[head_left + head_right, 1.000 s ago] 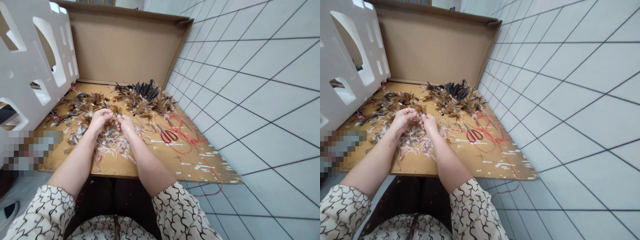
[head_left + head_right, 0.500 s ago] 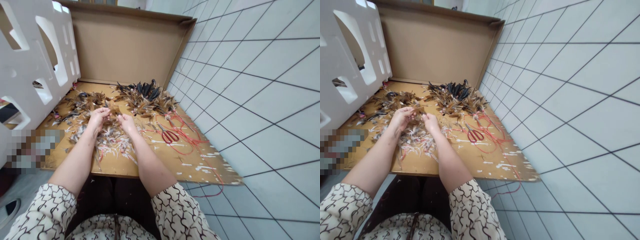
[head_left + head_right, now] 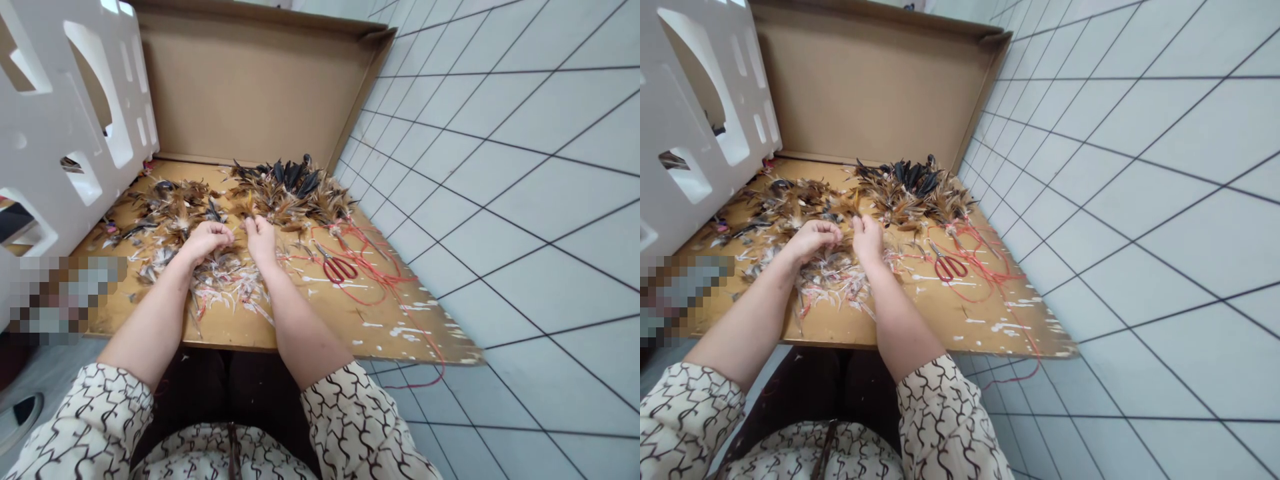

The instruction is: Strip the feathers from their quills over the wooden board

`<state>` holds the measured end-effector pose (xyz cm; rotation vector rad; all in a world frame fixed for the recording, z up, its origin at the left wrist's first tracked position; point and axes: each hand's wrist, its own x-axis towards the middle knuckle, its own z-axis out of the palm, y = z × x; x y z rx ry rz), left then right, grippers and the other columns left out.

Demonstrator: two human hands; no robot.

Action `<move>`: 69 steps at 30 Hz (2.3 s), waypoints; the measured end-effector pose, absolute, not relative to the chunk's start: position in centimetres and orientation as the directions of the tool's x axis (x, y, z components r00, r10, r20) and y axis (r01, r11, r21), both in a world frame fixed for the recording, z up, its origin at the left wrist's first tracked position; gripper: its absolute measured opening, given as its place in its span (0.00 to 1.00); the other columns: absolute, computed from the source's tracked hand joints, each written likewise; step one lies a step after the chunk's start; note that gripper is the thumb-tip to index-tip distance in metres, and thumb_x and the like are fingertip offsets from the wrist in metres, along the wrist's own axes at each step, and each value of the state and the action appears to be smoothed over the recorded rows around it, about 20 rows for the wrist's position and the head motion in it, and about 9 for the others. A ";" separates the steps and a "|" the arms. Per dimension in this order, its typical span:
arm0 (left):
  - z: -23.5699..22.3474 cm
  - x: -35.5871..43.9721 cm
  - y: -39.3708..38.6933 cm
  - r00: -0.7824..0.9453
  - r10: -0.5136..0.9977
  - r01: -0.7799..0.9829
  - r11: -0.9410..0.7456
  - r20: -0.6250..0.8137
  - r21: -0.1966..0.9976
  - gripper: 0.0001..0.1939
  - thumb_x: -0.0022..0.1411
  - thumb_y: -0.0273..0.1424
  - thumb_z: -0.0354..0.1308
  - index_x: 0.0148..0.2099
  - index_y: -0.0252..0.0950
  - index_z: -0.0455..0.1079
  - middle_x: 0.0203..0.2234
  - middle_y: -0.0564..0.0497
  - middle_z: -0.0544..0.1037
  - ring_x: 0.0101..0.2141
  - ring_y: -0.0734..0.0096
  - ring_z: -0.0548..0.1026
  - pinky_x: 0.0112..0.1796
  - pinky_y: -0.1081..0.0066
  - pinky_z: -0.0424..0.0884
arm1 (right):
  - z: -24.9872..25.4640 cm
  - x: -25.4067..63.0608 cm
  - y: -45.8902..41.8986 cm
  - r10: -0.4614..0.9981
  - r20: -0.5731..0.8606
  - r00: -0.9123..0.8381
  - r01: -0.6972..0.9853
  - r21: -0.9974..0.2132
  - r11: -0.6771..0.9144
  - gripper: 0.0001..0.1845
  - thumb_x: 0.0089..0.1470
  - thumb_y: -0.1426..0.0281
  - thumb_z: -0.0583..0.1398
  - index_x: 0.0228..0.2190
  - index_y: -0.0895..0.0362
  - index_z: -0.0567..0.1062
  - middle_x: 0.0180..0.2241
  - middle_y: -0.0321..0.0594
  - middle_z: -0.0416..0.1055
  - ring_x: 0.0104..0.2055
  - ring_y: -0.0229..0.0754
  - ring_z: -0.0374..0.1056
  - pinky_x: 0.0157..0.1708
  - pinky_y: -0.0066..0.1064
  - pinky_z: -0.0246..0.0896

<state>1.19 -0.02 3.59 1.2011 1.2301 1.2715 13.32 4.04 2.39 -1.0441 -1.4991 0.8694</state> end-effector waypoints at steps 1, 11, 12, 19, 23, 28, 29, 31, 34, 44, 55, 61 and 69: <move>3.6 1.2 0.0 -0.050 0.998 0.005 -0.023 0.023 1.000 0.02 0.32 0.25 0.56 0.15 0.35 0.69 0.11 0.54 0.70 0.15 0.80 0.60 0.19 0.75 0.57 | 2.3 13.3 4.0 0.935 0.347 -0.076 0.184 -0.916 0.356 0.12 0.49 0.70 0.54 0.16 0.56 0.64 0.17 0.30 0.61 0.24 0.34 0.56 0.28 0.25 0.49; 3.8 1.3 0.0 -0.096 0.995 -0.089 -0.011 0.003 0.996 0.04 0.30 0.26 0.60 0.16 0.34 0.68 0.11 0.54 0.70 0.15 0.79 0.63 0.20 0.76 0.58 | 2.4 13.1 3.4 0.932 0.329 -0.153 0.387 -0.848 0.363 0.16 0.49 0.70 0.54 0.14 0.54 0.57 0.14 0.29 0.48 0.21 0.35 0.44 0.25 0.27 0.40; 3.8 1.3 0.0 -0.098 0.995 -0.091 -0.014 0.005 0.996 0.04 0.30 0.26 0.60 0.16 0.34 0.68 0.11 0.54 0.70 0.15 0.79 0.63 0.20 0.75 0.58 | 2.4 13.1 3.3 0.928 0.336 -0.164 0.377 -0.847 0.374 0.16 0.48 0.70 0.54 0.14 0.54 0.57 0.14 0.29 0.48 0.21 0.35 0.44 0.25 0.27 0.40; 3.4 1.1 0.2 -0.111 0.994 -0.086 -0.032 0.023 0.996 0.09 0.31 0.29 0.65 0.19 0.33 0.67 0.12 0.54 0.70 0.15 0.80 0.63 0.20 0.75 0.58 | 2.1 13.0 3.9 0.937 0.310 -0.162 0.298 -0.890 0.346 0.17 0.47 0.71 0.55 0.12 0.55 0.57 0.13 0.28 0.47 0.21 0.33 0.44 0.23 0.26 0.40; 3.4 1.3 0.2 -0.097 0.995 -0.147 -0.030 0.016 0.989 0.16 0.27 0.29 0.69 0.23 0.32 0.69 0.14 0.55 0.70 0.15 0.81 0.62 0.19 0.76 0.58 | 2.2 12.9 4.1 0.982 0.083 -0.167 0.068 -0.993 0.096 0.17 0.50 0.69 0.53 0.14 0.56 0.57 0.12 0.26 0.48 0.17 0.30 0.44 0.19 0.23 0.41; 3.6 1.3 0.0 -0.013 1.000 -0.109 -0.026 0.025 0.994 0.19 0.25 0.31 0.71 0.22 0.31 0.67 0.11 0.57 0.66 0.14 0.83 0.59 0.18 0.77 0.56 | 3.2 12.9 3.1 0.935 -0.118 -0.335 -0.117 -0.979 -0.166 0.17 0.54 0.71 0.51 0.16 0.57 0.57 0.10 0.24 0.48 0.13 0.26 0.41 0.15 0.20 0.39; 3.5 1.3 0.0 -0.009 0.999 -0.098 -0.035 0.035 0.995 0.19 0.25 0.31 0.71 0.21 0.31 0.67 0.11 0.57 0.66 0.15 0.83 0.60 0.18 0.77 0.56 | 3.3 12.9 2.9 0.920 -0.138 -0.368 -0.112 -0.975 -0.191 0.17 0.54 0.72 0.52 0.16 0.57 0.56 0.10 0.24 0.48 0.12 0.26 0.41 0.14 0.19 0.38; 3.4 1.1 0.1 -0.014 0.998 -0.094 -0.057 0.056 0.994 0.19 0.24 0.32 0.71 0.21 0.31 0.68 0.14 0.55 0.69 0.16 0.81 0.63 0.19 0.76 0.57 | 3.5 12.9 2.5 0.884 -0.170 -0.436 -0.089 -0.969 -0.230 0.17 0.53 0.73 0.53 0.15 0.57 0.56 0.09 0.24 0.48 0.12 0.25 0.41 0.14 0.18 0.37; 3.3 0.9 0.1 -0.046 0.994 -0.100 -0.104 0.100 0.990 0.19 0.25 0.32 0.71 0.24 0.30 0.71 0.16 0.53 0.72 0.18 0.79 0.65 0.21 0.75 0.59 | 3.6 13.1 2.2 0.844 -0.175 -0.507 -0.065 -0.969 -0.240 0.16 0.50 0.74 0.55 0.16 0.57 0.57 0.09 0.24 0.49 0.12 0.24 0.40 0.13 0.17 0.35; 3.5 0.6 0.1 -0.045 0.976 -0.076 -0.216 0.213 0.973 0.18 0.30 0.36 0.69 0.16 0.31 0.65 0.10 0.55 0.67 0.13 0.82 0.60 0.17 0.77 0.56 | 3.5 13.7 2.5 0.714 -0.184 -0.675 -0.028 -0.961 -0.274 0.12 0.52 0.75 0.54 0.18 0.61 0.65 0.11 0.25 0.49 0.13 0.25 0.42 0.13 0.18 0.40; 3.6 0.3 0.1 -0.088 0.984 -0.045 -0.162 0.158 0.986 0.14 0.33 0.30 0.66 0.14 0.32 0.62 0.08 0.56 0.64 0.11 0.83 0.57 0.15 0.77 0.51 | 2.6 14.1 3.5 0.771 0.003 -0.637 0.056 -0.997 0.051 0.15 0.40 0.62 0.63 0.17 0.61 0.69 0.14 0.28 0.58 0.19 0.27 0.49 0.22 0.23 0.44; 3.7 0.5 0.0 -0.090 0.983 -0.009 -0.164 0.162 0.986 0.14 0.32 0.29 0.66 0.13 0.32 0.60 0.06 0.57 0.61 0.10 0.83 0.56 0.14 0.77 0.50 | 2.4 14.0 3.8 0.780 0.059 -0.624 0.215 -0.946 0.244 0.11 0.40 0.66 0.62 0.19 0.62 0.74 0.13 0.28 0.60 0.20 0.28 0.50 0.24 0.24 0.45; 3.4 0.8 0.1 -0.093 0.986 0.046 -0.137 0.141 0.990 0.13 0.34 0.29 0.64 0.13 0.33 0.60 0.06 0.58 0.59 0.10 0.83 0.55 0.14 0.78 0.49 | 1.4 13.6 4.3 0.809 0.064 -0.584 0.256 -0.931 0.259 0.09 0.39 0.67 0.63 0.19 0.62 0.76 0.16 0.34 0.69 0.23 0.32 0.60 0.26 0.25 0.53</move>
